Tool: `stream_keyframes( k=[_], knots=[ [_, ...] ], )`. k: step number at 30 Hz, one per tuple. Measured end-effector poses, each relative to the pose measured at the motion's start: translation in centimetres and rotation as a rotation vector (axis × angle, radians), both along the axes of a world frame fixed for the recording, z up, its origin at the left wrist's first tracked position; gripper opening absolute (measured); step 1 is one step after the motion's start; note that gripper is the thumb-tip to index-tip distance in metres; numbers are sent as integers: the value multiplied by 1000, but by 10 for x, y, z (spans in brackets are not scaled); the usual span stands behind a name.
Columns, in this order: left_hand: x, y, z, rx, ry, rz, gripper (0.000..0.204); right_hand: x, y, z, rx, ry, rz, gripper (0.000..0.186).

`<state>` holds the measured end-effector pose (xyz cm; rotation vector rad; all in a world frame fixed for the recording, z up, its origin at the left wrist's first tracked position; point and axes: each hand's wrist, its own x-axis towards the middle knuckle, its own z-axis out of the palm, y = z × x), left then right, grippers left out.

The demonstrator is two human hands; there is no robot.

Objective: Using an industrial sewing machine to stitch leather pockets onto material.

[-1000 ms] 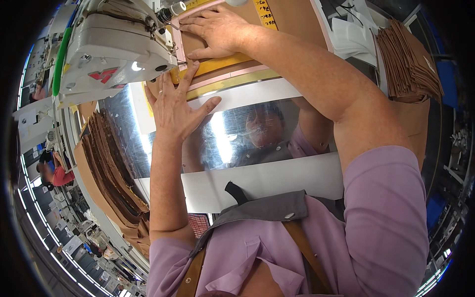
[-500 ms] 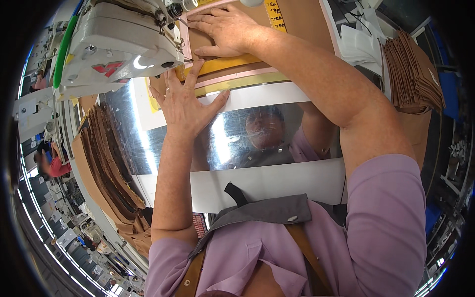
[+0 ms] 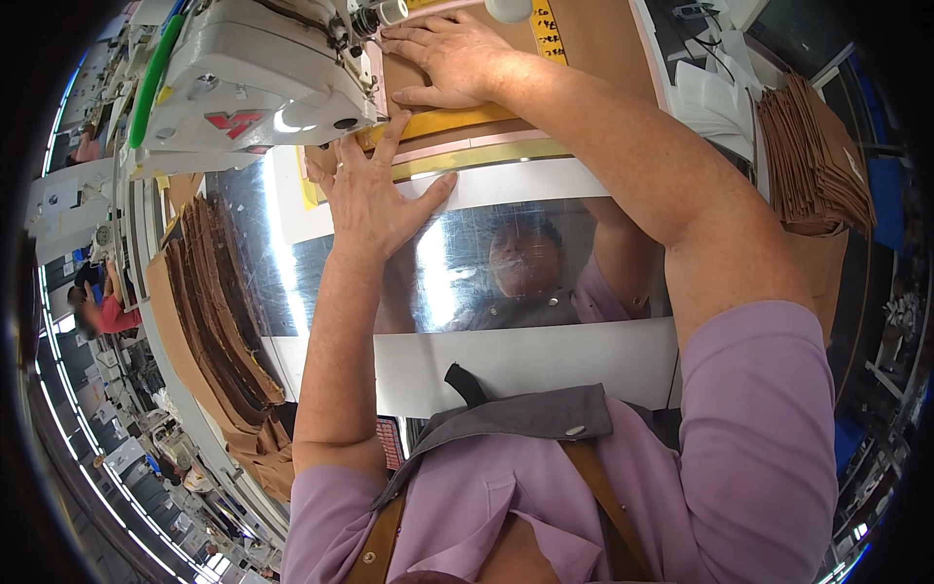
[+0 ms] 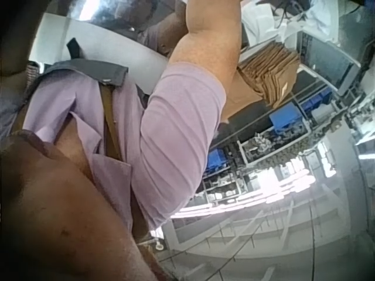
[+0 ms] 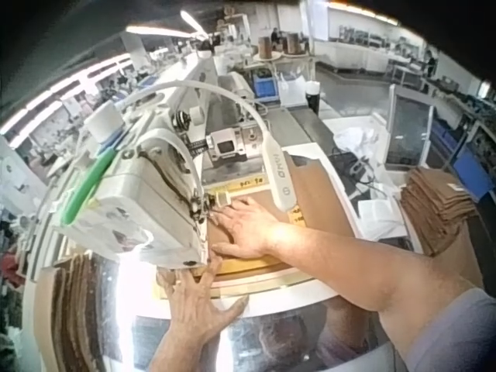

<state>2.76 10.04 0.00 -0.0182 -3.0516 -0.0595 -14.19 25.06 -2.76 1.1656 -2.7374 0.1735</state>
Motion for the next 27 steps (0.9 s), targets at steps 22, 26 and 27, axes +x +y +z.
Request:
stream_keyframes(
  k=[22,26,27],
  knots=[
    [23,0,2,89,6,-57,89,19,5,8,-14,-16,25,72],
    [30,2,9,44,4,-23,87,27,6,9,-39,-14,38,66],
    [32,2,10,42,5,-24,87,28,7,7,-69,1,55,63]
  ],
)
